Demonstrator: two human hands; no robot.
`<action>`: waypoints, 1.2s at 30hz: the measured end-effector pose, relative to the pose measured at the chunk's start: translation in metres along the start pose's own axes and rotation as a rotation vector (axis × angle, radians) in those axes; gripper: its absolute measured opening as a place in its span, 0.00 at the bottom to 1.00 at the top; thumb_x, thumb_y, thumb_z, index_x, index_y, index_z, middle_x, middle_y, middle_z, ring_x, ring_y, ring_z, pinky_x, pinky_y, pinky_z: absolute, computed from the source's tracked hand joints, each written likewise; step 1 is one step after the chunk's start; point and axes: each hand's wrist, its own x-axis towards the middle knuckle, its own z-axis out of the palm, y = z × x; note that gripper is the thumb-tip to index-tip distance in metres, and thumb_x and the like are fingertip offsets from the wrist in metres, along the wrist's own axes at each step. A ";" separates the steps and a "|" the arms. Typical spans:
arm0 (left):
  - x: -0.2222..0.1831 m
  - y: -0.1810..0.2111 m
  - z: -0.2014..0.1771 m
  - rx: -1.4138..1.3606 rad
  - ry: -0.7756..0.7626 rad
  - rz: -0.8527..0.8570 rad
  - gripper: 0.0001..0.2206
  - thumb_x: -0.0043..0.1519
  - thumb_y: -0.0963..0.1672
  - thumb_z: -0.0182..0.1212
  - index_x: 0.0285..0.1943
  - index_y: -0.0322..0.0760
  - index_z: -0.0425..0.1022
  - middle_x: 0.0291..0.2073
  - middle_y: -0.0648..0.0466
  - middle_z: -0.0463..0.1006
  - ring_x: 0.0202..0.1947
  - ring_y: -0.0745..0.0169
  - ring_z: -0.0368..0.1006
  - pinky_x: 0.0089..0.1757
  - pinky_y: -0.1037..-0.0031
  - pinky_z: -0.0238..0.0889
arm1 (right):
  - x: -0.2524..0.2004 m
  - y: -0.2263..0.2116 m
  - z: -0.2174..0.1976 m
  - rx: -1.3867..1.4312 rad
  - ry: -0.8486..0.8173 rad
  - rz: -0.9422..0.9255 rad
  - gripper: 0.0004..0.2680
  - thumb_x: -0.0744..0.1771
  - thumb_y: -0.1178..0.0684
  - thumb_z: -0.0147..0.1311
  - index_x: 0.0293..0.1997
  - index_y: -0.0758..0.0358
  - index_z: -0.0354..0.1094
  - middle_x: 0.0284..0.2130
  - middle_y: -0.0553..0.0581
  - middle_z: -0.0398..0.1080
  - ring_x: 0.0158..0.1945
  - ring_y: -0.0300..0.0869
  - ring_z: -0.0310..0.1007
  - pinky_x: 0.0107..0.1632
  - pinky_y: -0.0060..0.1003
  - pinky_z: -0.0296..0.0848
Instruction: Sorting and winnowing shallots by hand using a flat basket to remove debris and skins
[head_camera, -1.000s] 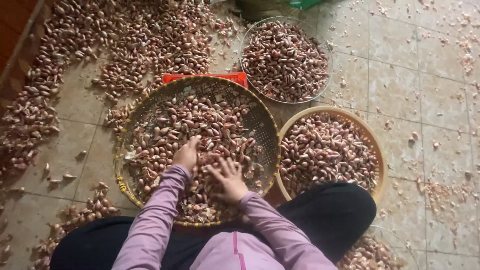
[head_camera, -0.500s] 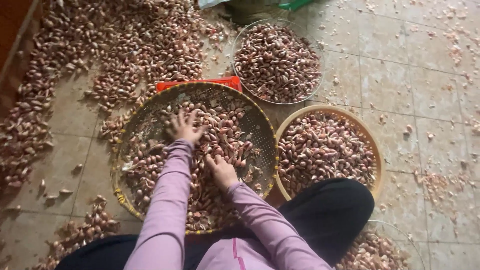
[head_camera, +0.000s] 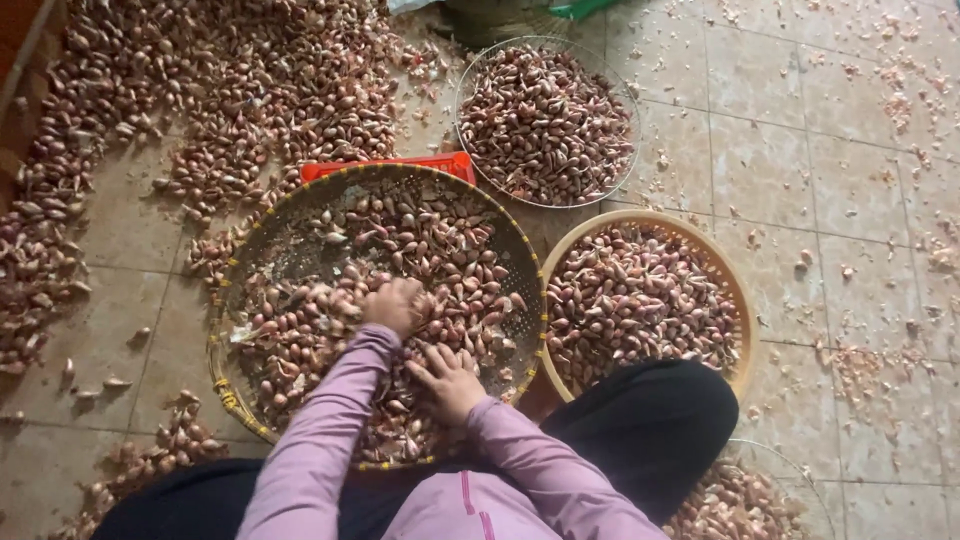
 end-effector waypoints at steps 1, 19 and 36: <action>-0.009 -0.014 0.000 0.000 -0.003 -0.005 0.19 0.61 0.67 0.40 0.51 0.74 0.67 0.48 0.69 0.70 0.52 0.63 0.72 0.48 0.60 0.69 | 0.002 0.006 0.012 0.003 -0.004 -0.004 0.29 0.62 0.37 0.61 0.71 0.46 0.56 0.70 0.65 0.49 0.72 0.62 0.45 0.63 0.71 0.53; -0.142 0.048 -0.012 0.215 -0.384 0.003 0.44 0.55 0.60 0.64 0.80 0.64 0.42 0.80 0.65 0.36 0.78 0.35 0.28 0.67 0.30 0.32 | 0.038 0.039 -0.034 0.210 0.511 0.216 0.10 0.71 0.42 0.42 0.37 0.40 0.72 0.24 0.51 0.76 0.33 0.49 0.78 0.40 0.42 0.73; -0.090 0.010 -0.024 -0.404 -0.334 0.144 0.15 0.59 0.41 0.53 0.53 0.57 0.65 0.66 0.64 0.60 0.56 0.40 0.75 0.57 0.58 0.73 | 0.197 0.198 0.079 -0.007 0.112 0.422 0.07 0.70 0.45 0.47 0.47 0.52 0.65 0.46 0.58 0.67 0.41 0.56 0.80 0.42 0.63 0.75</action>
